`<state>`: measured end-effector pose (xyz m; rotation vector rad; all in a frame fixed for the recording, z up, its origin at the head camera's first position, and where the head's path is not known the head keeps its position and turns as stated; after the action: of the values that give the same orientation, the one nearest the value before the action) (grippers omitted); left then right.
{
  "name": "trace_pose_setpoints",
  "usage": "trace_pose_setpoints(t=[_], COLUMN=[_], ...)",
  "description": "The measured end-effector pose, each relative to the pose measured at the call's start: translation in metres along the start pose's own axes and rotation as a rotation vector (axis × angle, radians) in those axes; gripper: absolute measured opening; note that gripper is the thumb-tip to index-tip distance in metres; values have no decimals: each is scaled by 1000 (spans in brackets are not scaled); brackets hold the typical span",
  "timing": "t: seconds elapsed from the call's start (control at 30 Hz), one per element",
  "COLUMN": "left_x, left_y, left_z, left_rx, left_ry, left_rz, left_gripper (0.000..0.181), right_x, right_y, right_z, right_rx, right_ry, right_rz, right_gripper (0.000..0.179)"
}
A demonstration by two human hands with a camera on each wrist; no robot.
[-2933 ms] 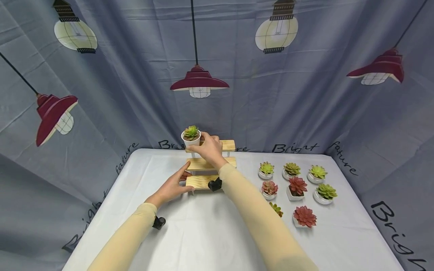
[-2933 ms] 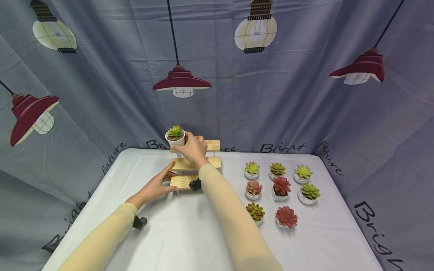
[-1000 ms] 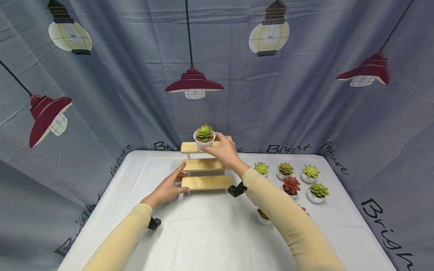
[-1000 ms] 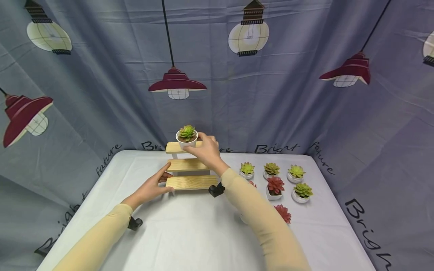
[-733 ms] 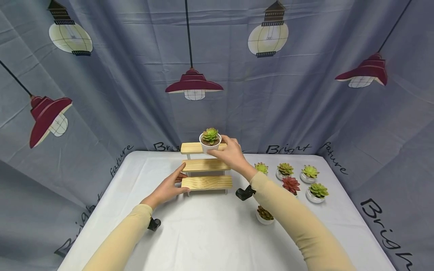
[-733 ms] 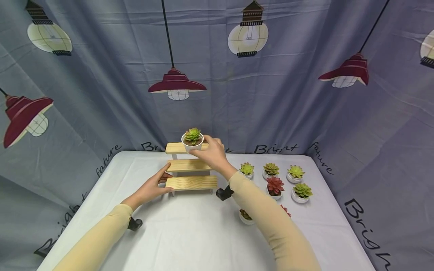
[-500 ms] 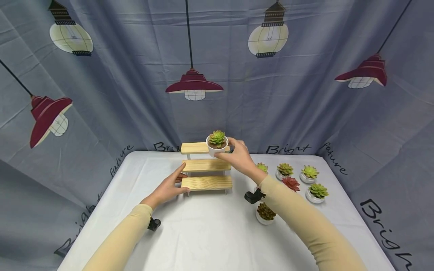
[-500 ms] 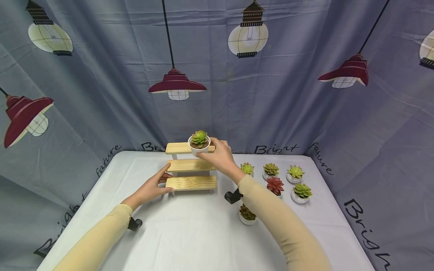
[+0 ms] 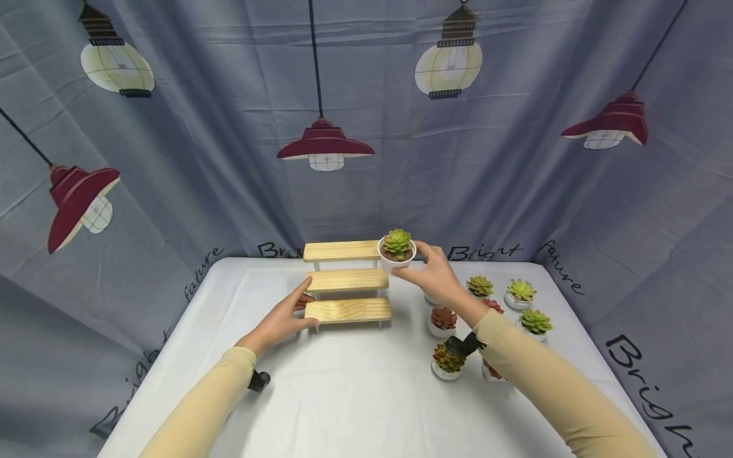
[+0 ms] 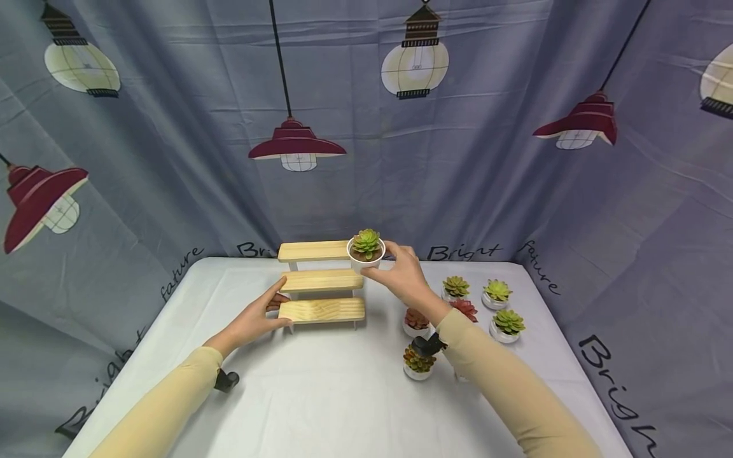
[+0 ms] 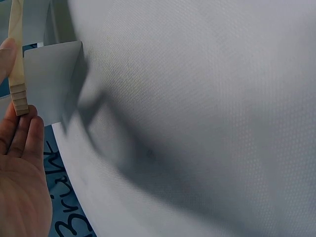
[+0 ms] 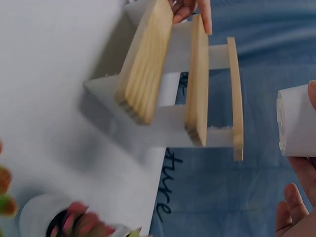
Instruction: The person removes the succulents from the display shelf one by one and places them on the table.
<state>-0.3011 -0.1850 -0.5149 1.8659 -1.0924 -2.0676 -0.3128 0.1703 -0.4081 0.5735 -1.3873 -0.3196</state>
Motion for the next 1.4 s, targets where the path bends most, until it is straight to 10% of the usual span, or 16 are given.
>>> trace_pose_setpoints(t=[1.4], left_x=[0], left_y=[-1], left_z=[0], left_rx=[1], left_ry=[-7], left_rz=[-6], left_gripper=[108], right_x=[-83], right_y=[85], right_z=[-90], right_rx=[-62], right_ry=[-79], right_rz=[-81], right_gripper=[92])
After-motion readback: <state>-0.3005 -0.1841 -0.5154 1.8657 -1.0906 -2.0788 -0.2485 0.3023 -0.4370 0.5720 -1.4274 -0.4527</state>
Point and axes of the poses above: each hand's wrist, its own z-axis towards the middle knuckle, its own y-axis out of the back of the hand, x = y × z, the point moved 3 cm from there along z, towards the middle knuckle, and after that the axes turned 4 degrees about x, right-handed, at the moved point
